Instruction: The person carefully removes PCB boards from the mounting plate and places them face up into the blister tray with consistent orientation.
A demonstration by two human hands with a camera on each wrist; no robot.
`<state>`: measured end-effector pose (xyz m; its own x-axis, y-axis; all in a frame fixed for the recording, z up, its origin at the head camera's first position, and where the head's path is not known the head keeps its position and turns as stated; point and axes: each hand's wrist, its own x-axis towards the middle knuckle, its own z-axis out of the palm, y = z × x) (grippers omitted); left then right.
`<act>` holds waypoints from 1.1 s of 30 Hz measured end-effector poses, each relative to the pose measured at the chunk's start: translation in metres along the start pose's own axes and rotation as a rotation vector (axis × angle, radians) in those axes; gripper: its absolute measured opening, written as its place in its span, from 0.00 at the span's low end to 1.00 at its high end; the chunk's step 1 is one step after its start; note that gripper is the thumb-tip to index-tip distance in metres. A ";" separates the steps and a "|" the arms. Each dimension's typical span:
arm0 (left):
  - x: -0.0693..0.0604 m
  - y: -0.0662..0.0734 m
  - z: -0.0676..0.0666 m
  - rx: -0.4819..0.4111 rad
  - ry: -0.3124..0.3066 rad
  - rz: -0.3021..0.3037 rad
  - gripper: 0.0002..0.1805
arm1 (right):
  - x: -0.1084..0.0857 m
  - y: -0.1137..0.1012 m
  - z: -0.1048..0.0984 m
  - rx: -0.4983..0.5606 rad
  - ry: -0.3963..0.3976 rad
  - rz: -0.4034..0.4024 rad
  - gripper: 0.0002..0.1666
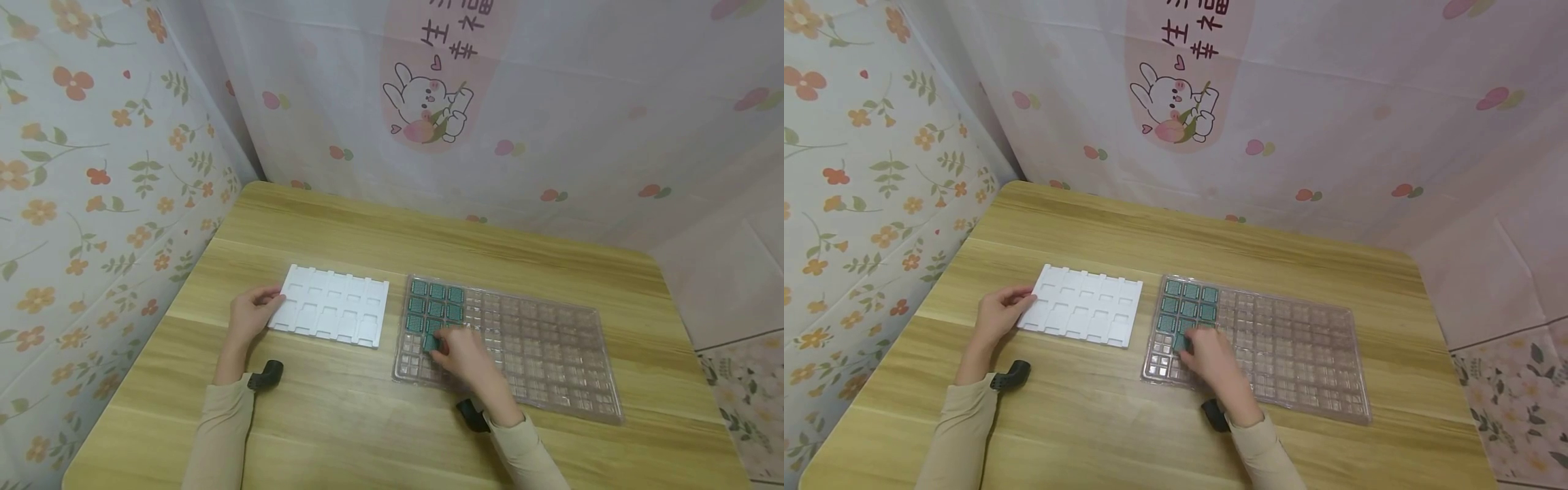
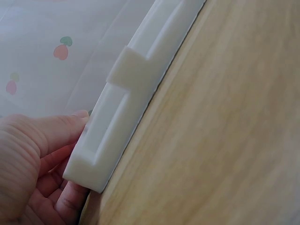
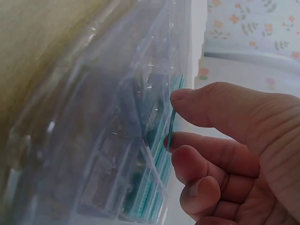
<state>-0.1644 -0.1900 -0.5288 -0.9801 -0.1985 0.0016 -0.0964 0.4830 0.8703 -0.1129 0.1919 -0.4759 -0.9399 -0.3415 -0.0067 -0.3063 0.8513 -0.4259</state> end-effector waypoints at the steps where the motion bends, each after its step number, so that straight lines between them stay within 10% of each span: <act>1: 0.000 0.000 0.000 0.000 -0.001 -0.002 0.14 | 0.000 0.000 0.000 0.006 0.000 0.002 0.17; 33: -0.001 0.002 0.000 0.015 -0.012 -0.028 0.14 | -0.006 0.004 0.006 0.016 0.026 -0.002 0.16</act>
<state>-0.1633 -0.1887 -0.5272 -0.9789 -0.2022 -0.0286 -0.1265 0.4903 0.8623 -0.1078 0.1946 -0.4829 -0.9429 -0.3327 0.0172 -0.3059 0.8441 -0.4403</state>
